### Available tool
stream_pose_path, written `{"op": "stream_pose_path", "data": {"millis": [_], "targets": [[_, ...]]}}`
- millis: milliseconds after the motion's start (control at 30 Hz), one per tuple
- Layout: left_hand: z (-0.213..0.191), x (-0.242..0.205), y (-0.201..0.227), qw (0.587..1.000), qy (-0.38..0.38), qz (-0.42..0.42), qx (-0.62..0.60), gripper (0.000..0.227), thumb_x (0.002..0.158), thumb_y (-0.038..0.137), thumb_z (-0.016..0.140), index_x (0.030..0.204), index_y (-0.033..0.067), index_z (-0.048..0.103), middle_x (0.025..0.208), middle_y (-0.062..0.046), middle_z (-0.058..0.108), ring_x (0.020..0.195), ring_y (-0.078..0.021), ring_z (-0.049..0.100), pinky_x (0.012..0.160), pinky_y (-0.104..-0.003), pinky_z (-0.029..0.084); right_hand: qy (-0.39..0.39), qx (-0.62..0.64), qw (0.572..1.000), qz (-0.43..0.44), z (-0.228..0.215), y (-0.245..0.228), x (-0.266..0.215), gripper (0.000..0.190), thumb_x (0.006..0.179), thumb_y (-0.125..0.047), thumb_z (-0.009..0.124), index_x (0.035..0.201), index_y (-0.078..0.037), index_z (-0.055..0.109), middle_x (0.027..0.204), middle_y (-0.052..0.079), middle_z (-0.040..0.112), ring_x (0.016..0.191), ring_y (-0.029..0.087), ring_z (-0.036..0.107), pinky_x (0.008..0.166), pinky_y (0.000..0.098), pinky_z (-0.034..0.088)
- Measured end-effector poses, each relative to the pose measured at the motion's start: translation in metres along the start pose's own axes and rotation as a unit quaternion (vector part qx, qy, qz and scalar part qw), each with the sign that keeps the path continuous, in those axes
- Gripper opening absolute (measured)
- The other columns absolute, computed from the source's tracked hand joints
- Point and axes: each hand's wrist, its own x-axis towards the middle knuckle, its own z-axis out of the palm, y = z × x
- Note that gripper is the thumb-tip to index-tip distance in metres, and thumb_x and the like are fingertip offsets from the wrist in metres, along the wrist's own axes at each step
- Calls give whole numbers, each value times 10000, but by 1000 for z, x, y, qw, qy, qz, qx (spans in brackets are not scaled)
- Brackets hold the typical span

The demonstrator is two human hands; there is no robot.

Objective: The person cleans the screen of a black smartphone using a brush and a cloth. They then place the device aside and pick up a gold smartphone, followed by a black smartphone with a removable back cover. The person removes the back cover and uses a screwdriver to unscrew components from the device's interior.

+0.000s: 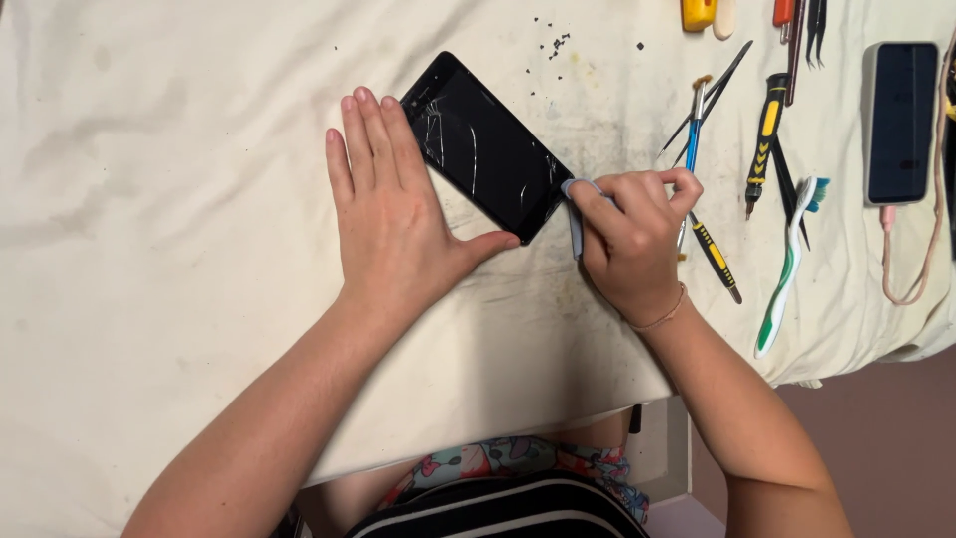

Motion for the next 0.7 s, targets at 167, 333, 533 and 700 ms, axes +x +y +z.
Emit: {"op": "stream_pose_path", "data": {"millis": [167,333,533,700], "targets": [[2,1,-1,1000,11,-2,0,1660,576,969,882,1566,-145,152,1651,-356,186,1565,-456,141,1288,-563,129,-16,-75,994,-83,-4,-7,-8,313,920,58,502,961,-188,691,830,-53,582,721,140,570,899,404,230],[2,2,-1,1000,5,-10,-7,1668,557,969,876,1566,-141,144,1654,-351,174,1567,-449,121,1287,-555,111,6,-89,996,-20,-1,4,3,275,955,68,548,950,-151,715,817,-15,557,725,198,529,901,413,232],[5,1,-3,1000,13,-3,-16,1645,584,971,860,1568,-133,140,1655,-344,193,1569,-443,134,1290,-547,123,-14,-32,996,-77,-2,-15,-17,258,955,4,592,1023,-194,741,858,-52,625,753,161,605,928,434,234],[7,0,-4,1000,17,5,-2,1652,579,979,859,1559,-152,157,1643,-367,196,1561,-467,138,1287,-562,120,-9,-61,998,-23,9,-10,-25,336,922,50,549,1102,-184,712,851,4,613,740,215,551,938,446,241]]}}
